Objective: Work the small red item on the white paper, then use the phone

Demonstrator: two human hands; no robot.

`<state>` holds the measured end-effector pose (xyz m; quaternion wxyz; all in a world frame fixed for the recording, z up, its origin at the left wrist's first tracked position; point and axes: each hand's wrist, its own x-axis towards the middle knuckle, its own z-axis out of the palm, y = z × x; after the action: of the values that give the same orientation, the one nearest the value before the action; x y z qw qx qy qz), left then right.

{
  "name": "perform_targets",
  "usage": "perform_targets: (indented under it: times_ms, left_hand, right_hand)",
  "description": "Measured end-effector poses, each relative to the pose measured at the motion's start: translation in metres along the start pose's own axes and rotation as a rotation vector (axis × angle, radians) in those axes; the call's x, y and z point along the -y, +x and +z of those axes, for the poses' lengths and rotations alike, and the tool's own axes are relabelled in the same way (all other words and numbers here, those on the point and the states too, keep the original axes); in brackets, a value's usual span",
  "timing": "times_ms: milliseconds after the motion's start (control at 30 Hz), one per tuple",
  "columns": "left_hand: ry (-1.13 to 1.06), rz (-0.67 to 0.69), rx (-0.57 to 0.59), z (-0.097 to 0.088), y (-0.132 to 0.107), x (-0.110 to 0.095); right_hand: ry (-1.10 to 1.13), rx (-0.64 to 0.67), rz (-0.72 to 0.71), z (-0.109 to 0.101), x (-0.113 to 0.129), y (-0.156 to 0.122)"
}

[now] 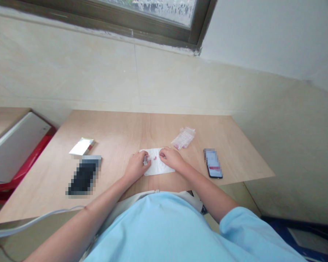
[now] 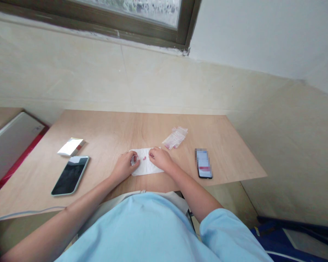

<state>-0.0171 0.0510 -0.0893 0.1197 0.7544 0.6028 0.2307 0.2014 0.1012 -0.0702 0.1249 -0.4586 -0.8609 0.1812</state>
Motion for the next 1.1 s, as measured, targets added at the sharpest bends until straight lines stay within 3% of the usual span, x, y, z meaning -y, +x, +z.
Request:
perform_targets:
  times_ms: [367, 633, 833, 1000, 1100]
  left_hand:
    - [-0.001, -0.016, 0.0, 0.0, 0.001, -0.002]
    - [-0.018, -0.018, -0.003, -0.002, -0.001, -0.003]
    - [-0.012, -0.013, 0.01, -0.001, -0.001, -0.003]
    - [0.0, -0.014, -0.003, 0.001, -0.001, -0.001]
    - [0.0, -0.021, 0.0, 0.001, 0.0, -0.001]
  right_hand:
    - [0.064, -0.01, 0.037, -0.009, -0.011, -0.002]
    - [0.51, -0.091, 0.131, -0.001, 0.004, 0.002]
    - [0.85, 0.126, 0.041, 0.005, 0.025, 0.006]
    - [0.565, -0.027, 0.087, 0.0, 0.011, 0.003]
    - [0.372, -0.05, 0.033, -0.002, 0.002, 0.001]
